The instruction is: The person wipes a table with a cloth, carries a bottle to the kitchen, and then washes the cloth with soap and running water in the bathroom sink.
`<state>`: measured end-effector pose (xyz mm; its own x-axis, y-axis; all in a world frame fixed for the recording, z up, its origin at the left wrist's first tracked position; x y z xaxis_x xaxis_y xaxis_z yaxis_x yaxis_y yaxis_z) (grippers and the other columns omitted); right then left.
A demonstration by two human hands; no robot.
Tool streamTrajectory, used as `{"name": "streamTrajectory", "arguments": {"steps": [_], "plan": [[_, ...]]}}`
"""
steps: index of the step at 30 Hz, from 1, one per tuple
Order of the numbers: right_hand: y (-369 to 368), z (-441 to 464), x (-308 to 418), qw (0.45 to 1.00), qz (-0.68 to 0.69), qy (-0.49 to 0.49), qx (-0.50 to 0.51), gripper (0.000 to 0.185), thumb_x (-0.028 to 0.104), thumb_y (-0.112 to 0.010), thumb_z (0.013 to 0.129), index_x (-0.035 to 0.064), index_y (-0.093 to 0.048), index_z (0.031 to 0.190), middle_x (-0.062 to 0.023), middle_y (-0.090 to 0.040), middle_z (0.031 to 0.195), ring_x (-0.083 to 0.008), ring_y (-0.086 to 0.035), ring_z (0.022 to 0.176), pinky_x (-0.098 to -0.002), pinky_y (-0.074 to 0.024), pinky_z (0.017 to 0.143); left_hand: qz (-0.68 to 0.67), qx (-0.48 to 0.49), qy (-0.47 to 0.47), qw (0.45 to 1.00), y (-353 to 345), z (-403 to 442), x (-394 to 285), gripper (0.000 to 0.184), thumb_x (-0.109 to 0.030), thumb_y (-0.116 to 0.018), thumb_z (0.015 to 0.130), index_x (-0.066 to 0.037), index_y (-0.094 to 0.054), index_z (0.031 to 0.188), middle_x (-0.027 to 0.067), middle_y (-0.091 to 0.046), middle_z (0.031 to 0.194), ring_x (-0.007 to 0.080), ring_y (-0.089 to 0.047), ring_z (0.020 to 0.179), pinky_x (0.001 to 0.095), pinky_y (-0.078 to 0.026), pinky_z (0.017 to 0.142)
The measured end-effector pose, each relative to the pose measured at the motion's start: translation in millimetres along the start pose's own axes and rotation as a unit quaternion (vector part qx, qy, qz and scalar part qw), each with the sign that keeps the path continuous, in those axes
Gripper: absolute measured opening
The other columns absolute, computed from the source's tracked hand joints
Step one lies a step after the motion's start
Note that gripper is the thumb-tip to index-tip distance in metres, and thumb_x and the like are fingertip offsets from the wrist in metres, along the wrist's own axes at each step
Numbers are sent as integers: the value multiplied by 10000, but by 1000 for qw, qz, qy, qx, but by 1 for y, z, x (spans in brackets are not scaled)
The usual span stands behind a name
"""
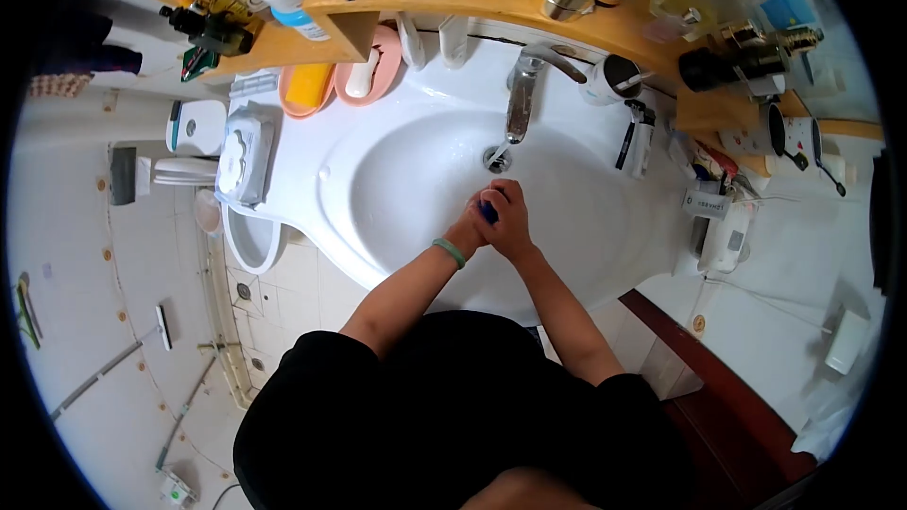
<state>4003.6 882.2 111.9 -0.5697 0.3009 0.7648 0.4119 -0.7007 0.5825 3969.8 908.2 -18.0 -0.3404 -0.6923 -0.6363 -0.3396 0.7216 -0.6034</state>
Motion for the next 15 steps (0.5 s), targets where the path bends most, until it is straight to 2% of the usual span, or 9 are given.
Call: {"name": "streamTrajectory", "arguments": {"steps": [3,6,7,9,11,12,13,14,15], "plan": [[3,-10,-14,998,24,-45,-43,215,133,-673,685,70,-540,841,-121,-515,894,-319,-520,829,-406,-450,718,172,7,-51,984,-3,-2,5,346,-333,-451,887,-111,-512,1146,100,-532,1104,240,-518,1035,359,-435,885],[7,-17,-26,992,8,-108,-63,192,102,-657,694,57,-536,835,-113,-533,821,-318,-539,774,-396,-459,690,404,11,-137,904,-10,-1,6,308,-310,-470,876,-119,-534,1109,95,-543,1073,246,-527,1006,357,-441,864],[13,-20,-27,986,10,-135,-98,168,101,-658,704,49,-533,802,-113,-531,763,-298,-537,714,-376,-457,661,396,6,-127,909,-13,-1,4,296,-303,-477,873,-121,-542,1097,93,-546,1063,249,-531,997,357,-443,858],[21,-20,-26,978,11,-159,-131,153,101,-659,713,40,-529,768,-112,-528,706,-278,-535,654,-356,-456,632,56,-19,30,998,-14,2,17,242,-268,-486,855,-136,-566,1041,110,-567,956,254,-563,893,355,-470,770],[29,-20,-37,951,23,-278,-134,179,112,-659,745,35,-509,688,-71,-526,634,-203,-497,557,-304,-433,571,-290,-36,183,939,-28,0,30,194,-233,-495,837,-150,-590,984,127,-588,848,260,-596,788,354,-496,683],[29,-22,-46,951,23,-278,-134,179,112,-659,745,35,-509,688,-71,-526,634,-203,-497,557,-304,-433,571,-290,-36,183,939,-31,3,33,194,-233,-495,837,-150,-590,984,127,-588,848,260,-596,788,354,-496,683],[26,-29,-67,921,115,-326,-178,185,101,-655,762,50,-502,671,-42,-497,626,-143,-475,576,-286,-421,560,-114,-88,95,985,-22,11,28,202,-253,-486,852,-114,-602,941,132,-588,788,251,-602,746,355,-492,634],[26,-31,-77,879,205,-370,-221,200,89,-650,778,66,-495,653,-14,-468,619,-84,-452,596,-268,-409,549,68,-135,3,989,-17,13,14,241,-274,-478,866,-77,-614,898,137,-588,729,241,-608,704,356,-488,586],[22,-36,-87,807,327,-417,-261,178,96,-648,781,96,-504,675,-1,-491,639,-111,-494,584,-272,-431,556,69,-134,2,989,-14,17,10,241,-274,-478,866,-77,-614,898,137,-588,729,241,-608,704,356,-488,586]]}}
Point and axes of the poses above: each hand's wrist, its own z-axis towards the middle knuckle, its own y-axis out of the back of the hand, x = y × z, the point moved 6 cm from there along z, towards the middle knuckle
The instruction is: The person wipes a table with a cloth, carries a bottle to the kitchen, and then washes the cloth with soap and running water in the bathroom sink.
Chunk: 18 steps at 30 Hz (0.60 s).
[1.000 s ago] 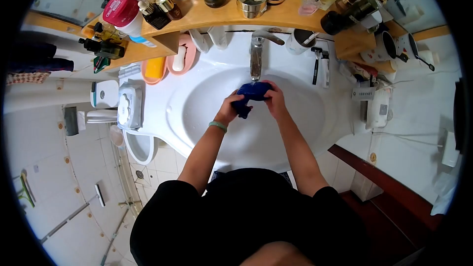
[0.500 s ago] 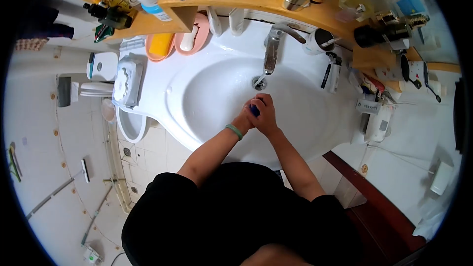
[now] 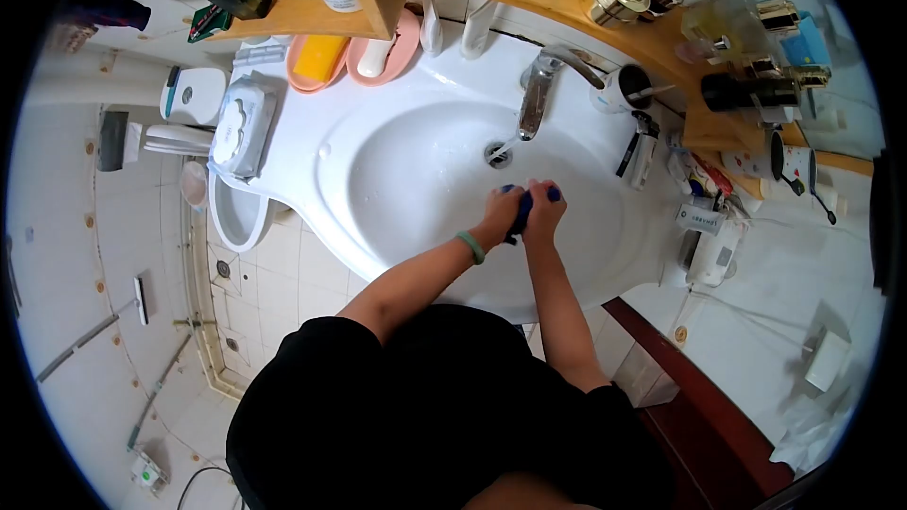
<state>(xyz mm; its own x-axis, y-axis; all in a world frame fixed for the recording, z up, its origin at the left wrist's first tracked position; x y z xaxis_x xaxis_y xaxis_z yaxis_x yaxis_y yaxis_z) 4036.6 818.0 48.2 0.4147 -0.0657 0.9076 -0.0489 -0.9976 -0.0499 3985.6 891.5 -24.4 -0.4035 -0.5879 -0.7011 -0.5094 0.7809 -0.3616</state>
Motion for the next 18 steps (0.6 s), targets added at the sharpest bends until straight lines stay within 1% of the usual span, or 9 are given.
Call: {"name": "streamTrajectory", "arguments": {"steps": [1,2,3,5,6,7,12,14,18], "plan": [[0,6,-1,1000,2,1,-2,178,96,-648,781,96,-504,675,-1,-491,639,-111,-494,584,-272,-431,556,316,9,-79,945,0,6,-17,268,-305,-473,895,-75,-607,928,89,-587,736,194,-595,680,316,-478,602],[1,17,-17,992,84,-90,-1,160,130,-652,789,98,-512,719,-11,-508,663,-133,-523,600,-277,-449,566,597,17,-151,788,-7,4,-38,297,-336,-468,923,-72,-600,959,40,-586,744,147,-581,656,276,-467,619],[-2,29,-32,970,166,-178,2,155,163,-657,796,101,-519,764,-21,-526,687,-155,-552,615,-283,-467,576,598,16,-155,786,-6,4,-58,297,-336,-468,923,-72,-600,959,40,-586,744,147,-581,656,276,-467,619],[-7,51,-40,949,225,-217,29,223,259,-646,828,84,-531,906,-44,-578,797,-198,-593,689,-319,-500,644,225,-19,105,969,6,-14,-99,320,-367,-501,913,-66,-593,972,28,-585,751,134,-573,655,279,-464,603],[-16,56,-36,935,259,-233,72,262,289,-636,840,78,-532,957,-47,-588,838,-198,-598,724,-328,-497,678,153,1,22,988,10,7,-98,328,-373,-505,912,-64,-584,992,30,-591,772,132,-573,663,280,-466,587],[-22,56,-31,917,291,-247,114,306,319,-625,853,72,-534,1008,-51,-598,879,-197,-603,759,-337,-495,713,78,23,-59,995,14,24,-96,338,-379,-509,911,-62,-575,1011,33,-597,793,131,-573,672,282,-467,572],[-6,52,8,981,49,-179,55,312,268,-625,861,55,-551,1077,-55,-622,968,-186,-609,799,-339,-478,751,-178,159,10,971,13,11,-134,380,-83,-625,794,-31,-540,1160,74,-636,969,205,-624,866,304,-524,710],[-11,51,53,936,-309,139,92,241,155,-651,809,65,-559,1013,-94,-581,1021,-219,-584,855,-353,-479,764,-129,174,-55,975,9,13,-131,376,-34,-632,774,-27,-552,1141,72,-636,969,194,-623,864,299,-521,731],[-51,8,122,877,-419,218,88,247,80,-657,749,47,-570,978,-115,-559,1000,-262,-551,906,-380,-461,769,-132,112,-126,977,4,5,-132,254,-70,-635,814,-18,-589,1058,65,-634,904,145,-609,771,268,-512,697]]}}
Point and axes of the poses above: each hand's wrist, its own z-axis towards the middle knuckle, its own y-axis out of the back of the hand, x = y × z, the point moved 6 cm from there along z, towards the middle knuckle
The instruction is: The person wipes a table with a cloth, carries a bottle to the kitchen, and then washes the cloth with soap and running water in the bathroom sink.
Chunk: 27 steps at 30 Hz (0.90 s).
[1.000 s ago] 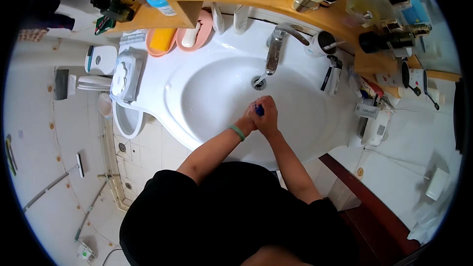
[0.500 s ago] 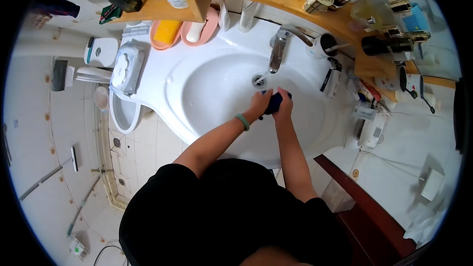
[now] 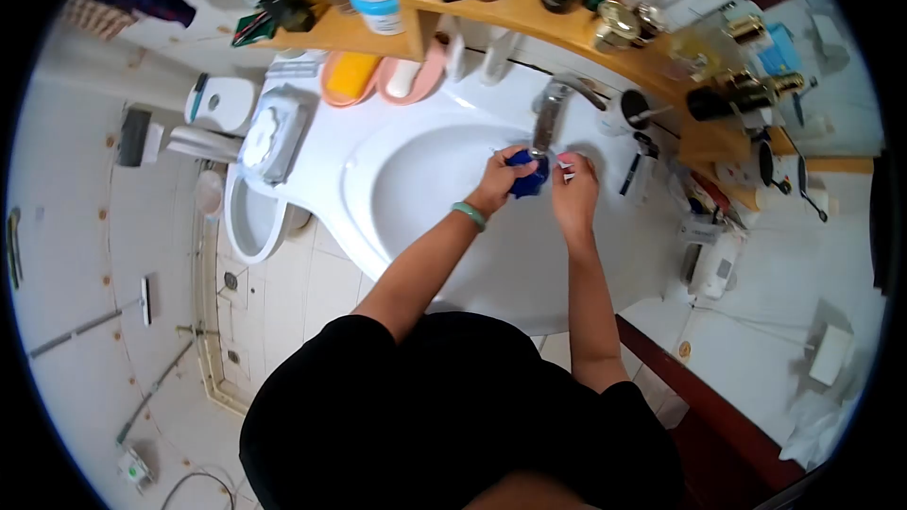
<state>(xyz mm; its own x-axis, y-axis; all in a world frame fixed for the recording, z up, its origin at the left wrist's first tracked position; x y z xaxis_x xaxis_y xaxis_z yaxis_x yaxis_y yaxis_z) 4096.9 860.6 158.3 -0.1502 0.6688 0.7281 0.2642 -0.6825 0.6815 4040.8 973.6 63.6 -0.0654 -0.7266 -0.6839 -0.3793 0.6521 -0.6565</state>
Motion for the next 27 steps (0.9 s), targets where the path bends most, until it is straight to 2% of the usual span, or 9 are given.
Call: {"name": "streamTrajectory", "arguments": {"steps": [2,4,8,11,13,15,20,23,27], "plan": [[8,-10,49,976,-124,163,-78,231,50,-635,725,44,-568,947,-119,-551,1002,-305,-516,966,-408,-431,817,-62,-49,-17,997,-3,-5,-11,218,-142,-617,853,-22,-597,1034,63,-630,862,138,-602,705,260,-511,632],[2,-10,54,970,-167,162,-62,226,36,-623,720,43,-565,938,-121,-551,1005,-313,-503,987,-418,-414,845,191,-142,79,968,6,-15,-22,289,-294,-548,905,-19,-608,970,51,-606,759,124,-547,563,257,-454,484],[-12,-13,21,975,-195,108,-2,260,3,-590,702,46,-551,956,-123,-547,1020,-323,-481,1031,-426,-385,901,371,-151,13,916,28,-22,-37,345,-349,-545,901,-10,-608,880,32,-586,688,102,-510,519,264,-393,423],[5,-17,35,979,-171,107,-40,350,3,-585,707,41,-527,1050,-140,-530,1075,-334,-468,1061,-428,-376,924,277,-81,8,957,50,-36,-32,296,-321,-594,872,-30,-589,926,31,-591,717,94,-533,571,248,-402,428],[43,-14,76,910,-183,310,-208,457,6,-588,716,21,-483,1161,-163,-491,1185,-355,-446,1118,-435,-359,959,274,-91,77,954,50,-65,-48,315,-291,-649,835,-43,-556,1004,33,-596,770,94,-556,623,228,-437,485],[58,5,102,902,-221,323,-180,536,9,-595,723,-1,-433,1233,-176,-434,1288,-371,-410,1182,-451,-334,993,287,-59,8,956,74,-71,-32,366,-229,-702,787,-46,-530,1054,48,-601,840,129,-603,750,253,-491,646],[52,35,107,908,-232,336,-96,613,15,-595,750,15,-360,1316,-186,-367,1373,-358,-345,1269,-450,-287,1058,522,-121,-178,825,52,-136,-121,353,-166,-700,739,-39,-558,1035,113,-600,878,245,-587,763,308,-477,734],[45,34,100,921,-212,315,-86,603,14,-591,755,21,-368,1314,-172,-380,1365,-360,-338,1272,-445,-270,1063,479,-191,-199,833,76,-162,-160,309,-118,-681,730,-37,-567,1005,108,-585,884,265,-576,803,322,-465,757],[35,40,83,934,-176,299,-83,564,31,-587,768,31,-401,1300,-149,-397,1356,-349,-355,1255,-423,-288,1050,561,-272,-337,706,132,-170,-204,261,-77,-643,725,-33,-558,968,124,-539,893,296,-530,861,331,-441,777]]}}
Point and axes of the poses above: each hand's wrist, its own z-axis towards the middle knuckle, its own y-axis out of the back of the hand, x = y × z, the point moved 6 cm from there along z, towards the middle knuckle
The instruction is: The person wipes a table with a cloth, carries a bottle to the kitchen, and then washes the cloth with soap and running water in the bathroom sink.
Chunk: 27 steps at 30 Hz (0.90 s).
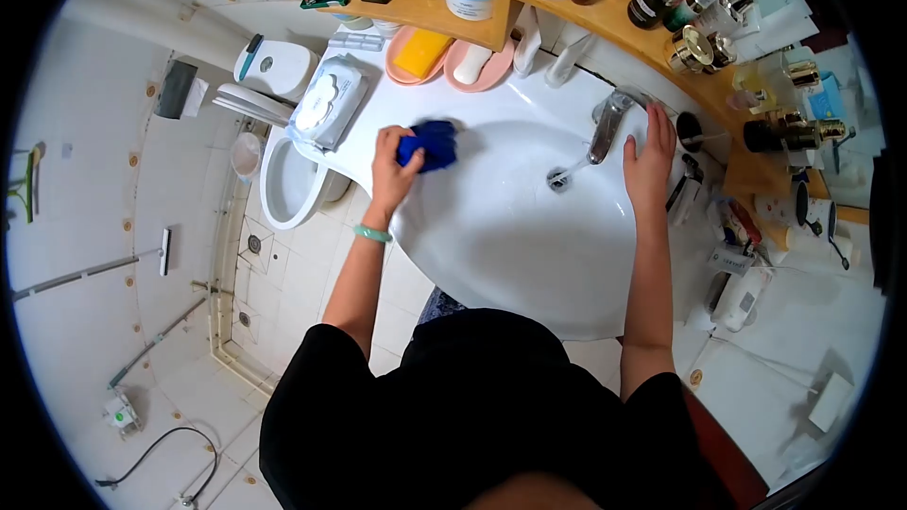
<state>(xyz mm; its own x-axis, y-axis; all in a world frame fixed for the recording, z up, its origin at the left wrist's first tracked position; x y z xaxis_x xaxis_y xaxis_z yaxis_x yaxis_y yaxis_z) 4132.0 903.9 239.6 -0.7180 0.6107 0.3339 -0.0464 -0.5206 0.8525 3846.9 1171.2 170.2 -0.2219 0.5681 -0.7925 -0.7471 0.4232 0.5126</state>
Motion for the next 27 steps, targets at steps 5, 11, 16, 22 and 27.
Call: {"name": "streamTrajectory", "arguments": {"steps": [5,11,16,22,27], "plan": [[-5,1,-1,1000,-13,1,11,540,23,-597,764,43,-427,1276,-135,-409,1337,-345,-361,1226,-419,-291,1042,107,69,49,991,-2,6,49,295,-149,-626,719,-44,-563,988,144,-577,948,328,-564,860,373,-466,746],[-5,1,1,999,-15,-25,28,558,8,-605,752,48,-428,1280,-121,-390,1355,-344,-342,1236,-418,-297,1038,155,23,79,984,-27,-34,28,349,-165,-655,720,-28,-549,1023,167,-589,943,354,-583,824,391,-475,715],[-7,-1,6,1000,-5,-25,16,591,4,-614,745,39,-403,1295,-132,-362,1373,-359,-316,1253,-428,-284,1048,-33,115,186,975,-110,-54,5,324,-145,-652,765,-49,-517,1044,209,-587,965,396,-573,862,416,-464,745],[9,-19,7,994,26,-59,-93,582,7,-619,744,34,-398,1282,-181,-400,1315,-338,-362,1214,-390,-314,1014,-476,180,331,795,-235,-55,-29,199,-109,-567,878,-32,-519,1054,32,-567,878,101,-535,777,244,-473,679],[-75,-108,-68,921,258,-292,0,581,-85,-622,617,49,-462,1160,-145,-491,1179,-302,-494,1064,-376,-380,943,-545,305,396,673,-258,-42,-63,260,-172,-600,872,-58,-531,1095,63,-604,963,141,-606,832,270,-518,718]]}}
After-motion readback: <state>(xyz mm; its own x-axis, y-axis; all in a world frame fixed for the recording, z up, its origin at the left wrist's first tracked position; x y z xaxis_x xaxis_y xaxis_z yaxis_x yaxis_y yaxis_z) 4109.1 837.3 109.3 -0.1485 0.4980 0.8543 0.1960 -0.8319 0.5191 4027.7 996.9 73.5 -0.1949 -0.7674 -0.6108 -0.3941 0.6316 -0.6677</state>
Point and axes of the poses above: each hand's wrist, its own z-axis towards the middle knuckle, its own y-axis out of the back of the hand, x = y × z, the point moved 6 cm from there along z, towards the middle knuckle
